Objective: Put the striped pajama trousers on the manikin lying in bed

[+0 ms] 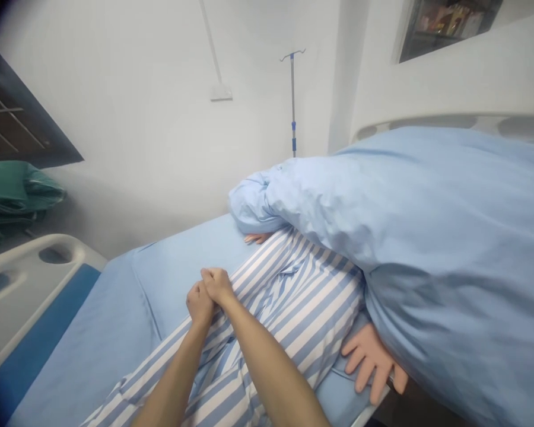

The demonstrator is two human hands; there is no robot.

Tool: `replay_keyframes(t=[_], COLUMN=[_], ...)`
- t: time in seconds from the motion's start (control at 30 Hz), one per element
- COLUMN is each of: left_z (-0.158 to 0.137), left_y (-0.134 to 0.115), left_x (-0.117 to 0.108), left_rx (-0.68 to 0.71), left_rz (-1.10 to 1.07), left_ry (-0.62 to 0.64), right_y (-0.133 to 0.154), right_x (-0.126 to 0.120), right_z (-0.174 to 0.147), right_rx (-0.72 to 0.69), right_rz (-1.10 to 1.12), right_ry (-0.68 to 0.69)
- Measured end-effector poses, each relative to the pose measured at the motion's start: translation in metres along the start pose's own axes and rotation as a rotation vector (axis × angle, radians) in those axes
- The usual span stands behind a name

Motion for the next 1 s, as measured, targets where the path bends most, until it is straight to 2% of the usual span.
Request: replay_keyframes(t=[0.17,0.27,0.4,0.5,0.6,0.8,1.0], left_z=[-0.003,-0.007,-0.010,-0.010,-0.010,-0.010,-0.010], left_y=[-0.001,-0.004,-0.006,-0.006,-0.006,-0.003,-0.001], left_x=[-0.002,-0.003,-0.004,-0.004,-0.004,0.001,0.003], left_rx=[0.006,0.036,0.040,0.019,0.001,0.030,0.014], left_rz=[-0.019,-0.056,-0.109,-0.132,-0.140,-0.112,-0.087], left_ry=[0.032,0.033,0.009,0.013,0.019,0.040,0.043], right_y=[0.002,0.012,0.028,0.033,0.023,-0.019,-0.020], right_x=[0.000,-0.012,-0.037,-0.043,-0.041,-0.045,-0.048], right_z=[0.002,0.015,0.044,0.057,0.056,0.046,0.045], right_rx=[0.001,-0.074,-0.090,-0.099,-0.094,-0.013,-0.030], right_rz=[-0.095,-0.190,-0.218,-0.200,-0.177,-0.132,-0.149], right_ry=[0.069,0.135,0.089,0.062,0.061,0.046,-0.007])
Point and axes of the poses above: each hand's wrist, its own z-axis towards the middle knuckle, its own x-axis out of the palm, y = z × x, the point moved 6 cm from there along z, towards the middle knuckle, and after that the axes turned 6 degrees about -z, right-handed, at the moved point
